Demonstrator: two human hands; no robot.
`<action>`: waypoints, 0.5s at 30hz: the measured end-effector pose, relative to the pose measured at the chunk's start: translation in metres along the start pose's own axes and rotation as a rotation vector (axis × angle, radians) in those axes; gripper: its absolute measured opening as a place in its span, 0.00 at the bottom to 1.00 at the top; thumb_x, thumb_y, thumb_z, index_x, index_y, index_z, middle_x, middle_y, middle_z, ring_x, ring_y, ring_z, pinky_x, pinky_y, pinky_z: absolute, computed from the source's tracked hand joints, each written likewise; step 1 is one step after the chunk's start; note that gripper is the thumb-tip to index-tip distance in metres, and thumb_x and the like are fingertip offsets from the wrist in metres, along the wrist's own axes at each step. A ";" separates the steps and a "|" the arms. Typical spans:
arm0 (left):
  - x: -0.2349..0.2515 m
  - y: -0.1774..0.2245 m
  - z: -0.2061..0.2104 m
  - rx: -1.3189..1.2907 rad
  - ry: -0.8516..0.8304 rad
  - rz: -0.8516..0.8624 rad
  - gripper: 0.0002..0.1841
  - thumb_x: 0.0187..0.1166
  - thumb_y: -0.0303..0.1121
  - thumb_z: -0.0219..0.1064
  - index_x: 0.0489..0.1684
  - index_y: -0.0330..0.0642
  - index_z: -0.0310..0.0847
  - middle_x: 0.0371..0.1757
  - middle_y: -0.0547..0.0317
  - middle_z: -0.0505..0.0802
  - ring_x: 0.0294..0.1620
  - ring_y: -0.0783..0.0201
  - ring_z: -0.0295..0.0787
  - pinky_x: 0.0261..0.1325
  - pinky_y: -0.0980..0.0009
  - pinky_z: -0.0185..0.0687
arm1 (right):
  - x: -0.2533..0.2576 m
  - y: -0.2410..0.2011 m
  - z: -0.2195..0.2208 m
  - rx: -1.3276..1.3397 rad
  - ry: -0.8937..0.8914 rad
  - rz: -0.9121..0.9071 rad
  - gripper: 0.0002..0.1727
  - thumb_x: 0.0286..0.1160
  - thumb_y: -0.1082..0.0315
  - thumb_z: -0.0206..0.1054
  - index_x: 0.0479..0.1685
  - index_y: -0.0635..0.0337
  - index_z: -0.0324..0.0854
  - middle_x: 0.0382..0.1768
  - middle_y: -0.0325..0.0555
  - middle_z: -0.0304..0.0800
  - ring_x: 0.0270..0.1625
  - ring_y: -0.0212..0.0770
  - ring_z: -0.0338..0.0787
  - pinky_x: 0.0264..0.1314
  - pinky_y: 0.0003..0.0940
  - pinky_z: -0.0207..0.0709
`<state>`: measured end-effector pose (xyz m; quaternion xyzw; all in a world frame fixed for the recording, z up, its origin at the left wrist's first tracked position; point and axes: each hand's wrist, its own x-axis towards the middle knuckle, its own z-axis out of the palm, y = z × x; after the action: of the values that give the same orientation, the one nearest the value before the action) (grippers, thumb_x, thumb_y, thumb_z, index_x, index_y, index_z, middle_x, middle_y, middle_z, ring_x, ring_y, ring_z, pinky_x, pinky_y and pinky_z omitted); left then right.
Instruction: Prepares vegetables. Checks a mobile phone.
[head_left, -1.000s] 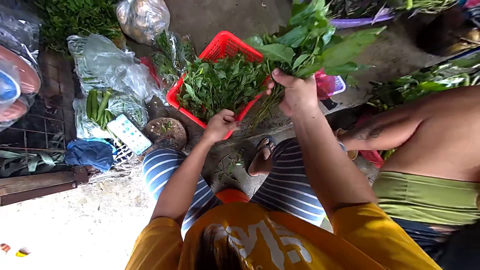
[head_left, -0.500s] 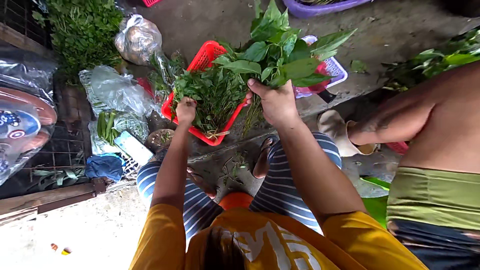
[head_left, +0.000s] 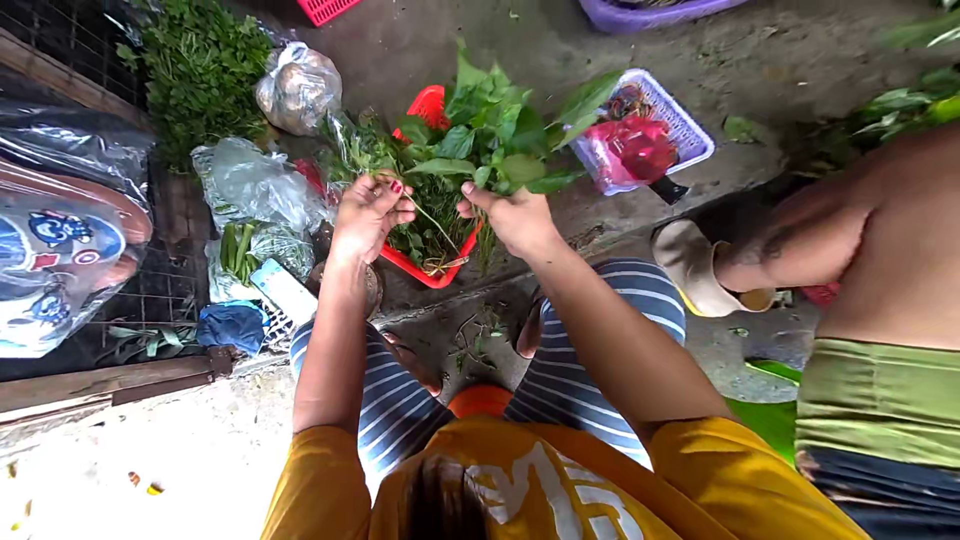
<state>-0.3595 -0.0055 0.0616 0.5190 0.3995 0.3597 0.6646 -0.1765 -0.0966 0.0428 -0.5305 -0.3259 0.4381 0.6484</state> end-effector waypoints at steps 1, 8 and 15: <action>-0.002 0.000 0.008 0.033 -0.014 0.017 0.09 0.85 0.18 0.56 0.53 0.41 0.73 0.39 0.62 0.91 0.33 0.68 0.92 0.41 0.70 0.93 | -0.001 0.002 0.004 0.014 -0.014 0.023 0.12 0.77 0.80 0.68 0.56 0.66 0.77 0.38 0.42 0.92 0.35 0.34 0.95 0.45 0.30 0.93; -0.005 -0.012 0.042 0.345 -0.008 0.149 0.16 0.77 0.16 0.63 0.62 0.28 0.74 0.41 0.55 0.90 0.33 0.70 0.90 0.39 0.72 0.92 | -0.005 0.001 0.008 0.159 -0.093 0.279 0.13 0.77 0.79 0.69 0.57 0.67 0.78 0.41 0.50 0.94 0.38 0.44 0.97 0.40 0.40 0.94; 0.020 -0.011 0.056 0.434 -0.086 0.276 0.33 0.69 0.21 0.73 0.76 0.34 0.64 0.58 0.52 0.87 0.49 0.66 0.90 0.52 0.67 0.91 | 0.001 -0.018 -0.030 0.057 -0.086 0.327 0.12 0.79 0.79 0.67 0.58 0.65 0.75 0.34 0.45 0.89 0.20 0.30 0.82 0.24 0.23 0.80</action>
<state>-0.3000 -0.0127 0.0559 0.7138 0.3640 0.3304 0.4989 -0.1455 -0.1082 0.0538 -0.5384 -0.2502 0.5694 0.5687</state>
